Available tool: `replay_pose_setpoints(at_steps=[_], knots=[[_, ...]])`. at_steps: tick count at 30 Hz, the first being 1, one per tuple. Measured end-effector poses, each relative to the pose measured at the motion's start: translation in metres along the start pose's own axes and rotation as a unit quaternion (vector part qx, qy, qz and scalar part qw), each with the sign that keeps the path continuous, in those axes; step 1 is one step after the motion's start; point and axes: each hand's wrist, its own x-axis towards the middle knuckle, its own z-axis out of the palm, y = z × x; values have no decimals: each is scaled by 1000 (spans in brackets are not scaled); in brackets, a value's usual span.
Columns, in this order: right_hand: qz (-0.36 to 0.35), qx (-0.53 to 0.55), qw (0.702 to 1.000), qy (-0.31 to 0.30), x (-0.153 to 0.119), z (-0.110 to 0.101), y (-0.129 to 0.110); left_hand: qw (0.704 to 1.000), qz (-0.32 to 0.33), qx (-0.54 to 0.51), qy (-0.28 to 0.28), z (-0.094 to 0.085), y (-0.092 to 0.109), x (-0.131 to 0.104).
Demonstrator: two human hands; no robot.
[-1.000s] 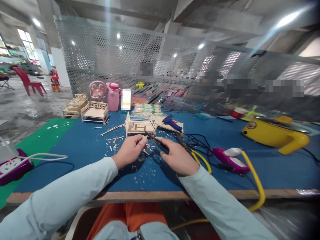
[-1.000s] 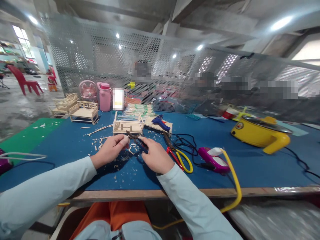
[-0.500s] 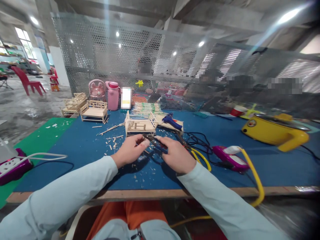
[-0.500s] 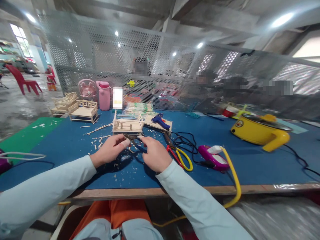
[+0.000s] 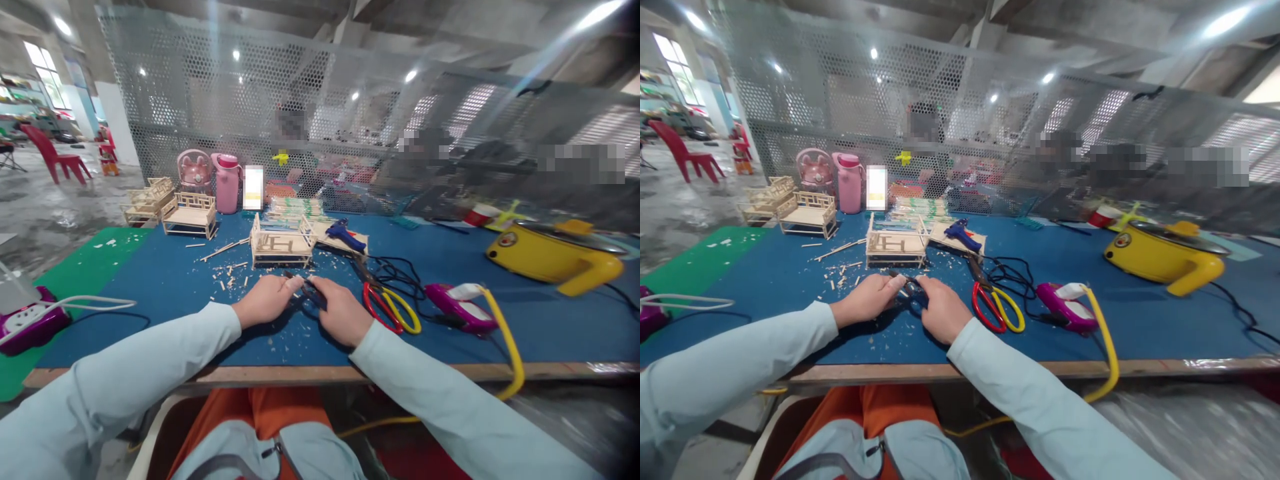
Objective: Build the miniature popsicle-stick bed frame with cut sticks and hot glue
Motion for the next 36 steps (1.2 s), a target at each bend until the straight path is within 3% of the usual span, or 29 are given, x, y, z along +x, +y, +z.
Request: replay_pose_setpoints(at_steps=[8,14,17,20,24,28,32,36], knots=[[69,-133,988,36,-5,0,-12,999,-31,-14,21,6,5,1],[224,-167,960,5,4,-12,6,998,-29,-61,6,2,4,-4],[237,-182,954,-4,11,-12,13,991,-30,-127,14,0,2,-6],[172,-143,973,53,13,-11,11,983,-28,-183,-4,-2,2,-5],[38,-22,989,139,15,-25,-4,985,-8,-173,-27,-3,2,-2],[-61,69,990,104,33,-43,-16,993,31,-110,-25,-6,-3,2],[-159,65,984,54,59,-46,-22,996,45,-70,-14,-8,-9,5],[-210,60,976,6,74,-47,-23,997,41,-64,-15,-10,-11,7]])
